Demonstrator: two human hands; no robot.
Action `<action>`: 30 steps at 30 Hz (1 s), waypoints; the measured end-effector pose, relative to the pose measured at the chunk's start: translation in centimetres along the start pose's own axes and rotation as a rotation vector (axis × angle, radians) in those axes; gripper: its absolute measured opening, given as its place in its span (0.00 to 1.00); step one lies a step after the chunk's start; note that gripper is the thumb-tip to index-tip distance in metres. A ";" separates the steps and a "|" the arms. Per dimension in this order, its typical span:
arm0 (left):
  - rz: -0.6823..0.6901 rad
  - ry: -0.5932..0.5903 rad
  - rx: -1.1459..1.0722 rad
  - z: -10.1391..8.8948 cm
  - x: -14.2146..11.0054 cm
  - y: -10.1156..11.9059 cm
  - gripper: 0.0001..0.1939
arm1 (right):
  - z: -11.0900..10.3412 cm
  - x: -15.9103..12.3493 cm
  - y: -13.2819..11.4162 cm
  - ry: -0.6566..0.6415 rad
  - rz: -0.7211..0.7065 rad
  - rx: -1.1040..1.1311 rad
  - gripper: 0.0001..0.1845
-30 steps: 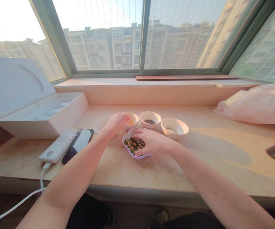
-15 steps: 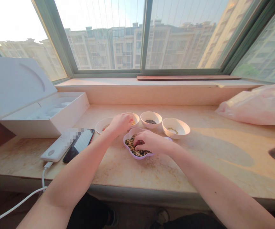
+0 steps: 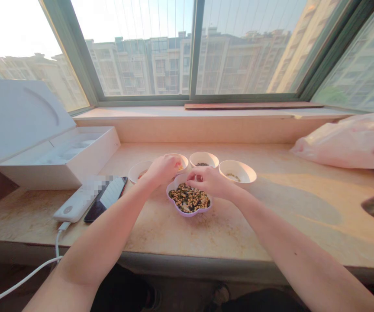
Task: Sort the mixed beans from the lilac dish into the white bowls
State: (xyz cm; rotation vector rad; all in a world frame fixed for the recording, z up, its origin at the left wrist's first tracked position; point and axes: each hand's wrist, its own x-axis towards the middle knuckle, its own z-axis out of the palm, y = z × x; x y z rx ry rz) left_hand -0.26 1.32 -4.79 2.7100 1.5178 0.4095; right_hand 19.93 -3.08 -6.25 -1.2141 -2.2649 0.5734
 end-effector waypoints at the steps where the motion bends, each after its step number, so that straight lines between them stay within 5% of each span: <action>1: 0.004 0.007 -0.009 0.0 0.0 0.0 0.09 | -0.4 0.1 0.4 0.067 0.036 -0.009 0.07; 5: 0.081 0.042 -0.049 0.0 0.2 0.1 0.11 | -1.6 0.6 1.9 0.326 0.176 -0.115 0.08; 8: 0.200 0.046 -0.097 0.2 0.4 0.6 0.12 | -2.0 0.8 2.9 0.403 0.285 -0.202 0.08; 17: 0.359 -0.322 -0.014 0.0 -1.3 3.3 0.16 | -2.0 1.2 4.1 0.330 0.387 -0.377 0.11; 30: 0.488 -0.366 -0.096 0.2 -1.6 4.0 0.14 | -2.3 -0.1 2.0 0.340 0.355 -0.284 0.09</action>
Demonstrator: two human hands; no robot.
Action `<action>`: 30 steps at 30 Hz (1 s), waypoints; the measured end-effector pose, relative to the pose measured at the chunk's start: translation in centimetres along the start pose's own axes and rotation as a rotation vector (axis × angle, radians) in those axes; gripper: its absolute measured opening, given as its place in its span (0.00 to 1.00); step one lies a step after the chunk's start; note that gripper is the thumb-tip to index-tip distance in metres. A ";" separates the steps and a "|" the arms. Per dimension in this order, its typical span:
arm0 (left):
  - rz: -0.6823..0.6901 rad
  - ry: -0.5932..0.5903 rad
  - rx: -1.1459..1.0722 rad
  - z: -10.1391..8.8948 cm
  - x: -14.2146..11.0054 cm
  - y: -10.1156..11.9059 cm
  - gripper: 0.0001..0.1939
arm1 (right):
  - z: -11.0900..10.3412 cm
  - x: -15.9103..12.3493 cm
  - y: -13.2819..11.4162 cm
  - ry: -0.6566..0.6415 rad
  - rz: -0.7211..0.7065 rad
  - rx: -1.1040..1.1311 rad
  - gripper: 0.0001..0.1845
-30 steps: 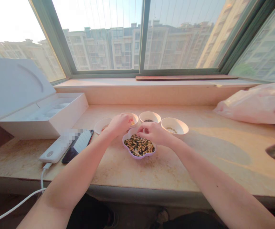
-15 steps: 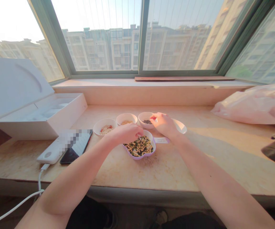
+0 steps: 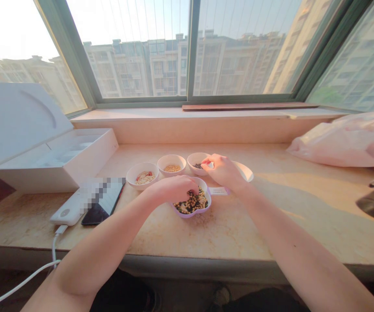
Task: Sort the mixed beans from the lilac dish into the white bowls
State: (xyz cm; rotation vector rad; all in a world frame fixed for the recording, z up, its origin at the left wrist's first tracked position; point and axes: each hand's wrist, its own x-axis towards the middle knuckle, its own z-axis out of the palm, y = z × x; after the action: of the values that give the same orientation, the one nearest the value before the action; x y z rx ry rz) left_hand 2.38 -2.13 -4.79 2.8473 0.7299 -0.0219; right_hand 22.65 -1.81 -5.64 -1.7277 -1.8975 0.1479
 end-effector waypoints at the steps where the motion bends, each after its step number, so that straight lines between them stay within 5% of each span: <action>1: 0.002 -0.003 0.005 0.1 0.1 -0.1 0.14 | 0.0 0.0 0.0 -0.001 -0.010 -0.001 0.09; 10: -0.034 -0.045 -0.045 0.3 0.5 -0.5 0.17 | 0.1 0.1 0.0 -0.028 -0.064 0.016 0.09; 18: -0.011 0.038 -0.040 0.2 0.3 -0.8 0.18 | 0.1 0.1 0.1 -0.018 -0.099 0.017 0.09; 26: 0.028 0.354 -0.096 0.2 0.5 -1.3 0.20 | -0.1 0.2 -0.1 -0.039 -0.112 0.003 0.09; 30: -0.104 0.500 -0.044 0.1 0.6 -3.1 0.20 | -0.7 -0.4 -0.6 -0.125 -0.149 0.015 0.10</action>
State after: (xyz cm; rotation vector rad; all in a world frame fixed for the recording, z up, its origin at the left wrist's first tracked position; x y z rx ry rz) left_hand 1.40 0.77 -5.54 2.7870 0.9516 0.7008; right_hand 22.41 -2.49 -4.90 -1.5926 -2.1020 0.2172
